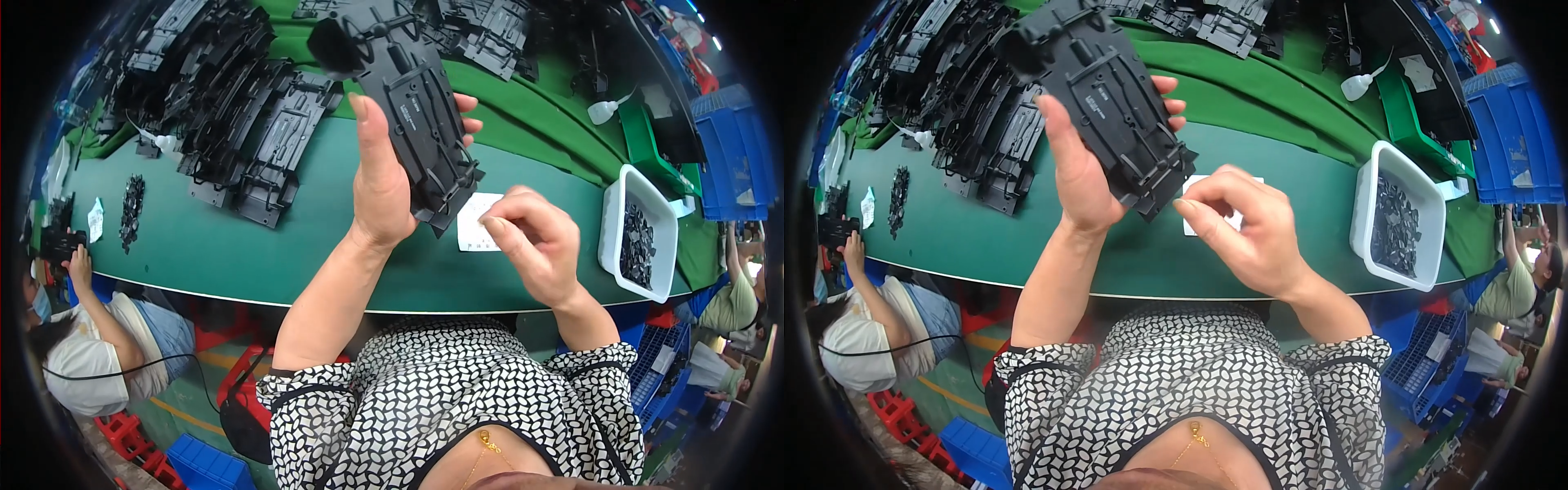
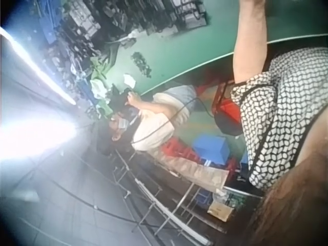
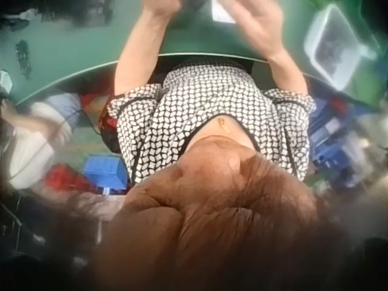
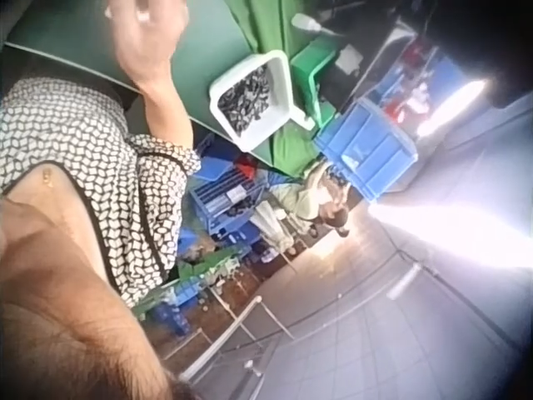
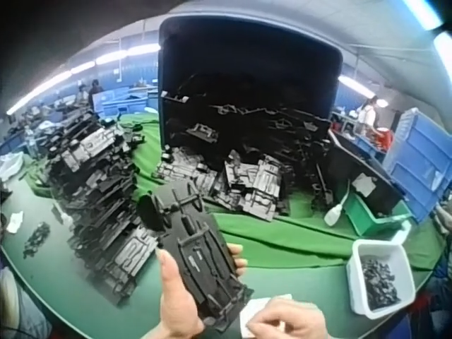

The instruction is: Assembling small plastic parts onto a larger chassis on a factory production line.

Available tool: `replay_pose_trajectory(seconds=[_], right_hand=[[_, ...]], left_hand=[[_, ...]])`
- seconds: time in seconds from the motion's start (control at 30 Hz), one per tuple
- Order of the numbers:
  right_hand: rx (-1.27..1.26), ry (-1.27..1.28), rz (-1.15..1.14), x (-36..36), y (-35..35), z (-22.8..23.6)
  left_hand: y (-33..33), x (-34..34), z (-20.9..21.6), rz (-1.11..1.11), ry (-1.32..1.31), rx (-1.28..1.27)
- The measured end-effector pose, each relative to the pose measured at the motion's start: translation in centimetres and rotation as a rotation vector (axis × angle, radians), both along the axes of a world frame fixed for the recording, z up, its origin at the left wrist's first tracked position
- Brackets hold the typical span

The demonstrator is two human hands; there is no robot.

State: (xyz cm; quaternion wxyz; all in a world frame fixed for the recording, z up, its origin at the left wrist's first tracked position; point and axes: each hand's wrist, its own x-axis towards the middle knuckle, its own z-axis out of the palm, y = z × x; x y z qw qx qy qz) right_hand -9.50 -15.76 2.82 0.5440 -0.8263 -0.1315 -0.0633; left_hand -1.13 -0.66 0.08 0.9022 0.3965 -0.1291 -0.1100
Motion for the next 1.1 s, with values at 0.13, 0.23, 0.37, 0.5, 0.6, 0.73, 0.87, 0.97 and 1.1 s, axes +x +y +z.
replay_pose_trajectory(seconds=[0.13,0.23,0.37,0.5,0.6,0.73,0.87,0.97,1.1], right_hand=[[0.231,0.598,0.128,0.0,0.1,0.0],[0.306,0.686,0.137,0.2,0.9,0.1],[0.363,0.744,0.120,0.6,1.4,-0.3],[0.401,0.748,0.116,0.7,1.6,-0.6],[0.418,0.756,0.100,0.7,1.7,-0.9],[0.442,0.766,0.087,0.7,1.7,-1.4],[0.455,0.758,0.082,0.7,1.8,-1.6],[0.445,0.778,0.075,0.9,1.9,-1.2],[0.456,0.760,0.069,1.0,1.6,-1.4]], left_hand=[[-0.6,-0.2,0.1,0.054,-0.138,0.017],[-0.5,-0.3,0.2,0.044,-0.141,0.038],[-0.7,-0.5,0.1,0.043,-0.134,0.036],[-0.8,-0.6,0.2,0.062,-0.108,0.018],[-0.8,-0.6,0.1,0.070,-0.105,0.021],[-0.7,-0.6,-0.1,0.075,-0.144,0.065],[-0.7,-0.8,0.0,0.081,-0.130,0.062],[-0.6,-0.6,-0.1,0.088,-0.147,0.074],[-1.0,-0.5,0.0,0.086,-0.138,0.071]])
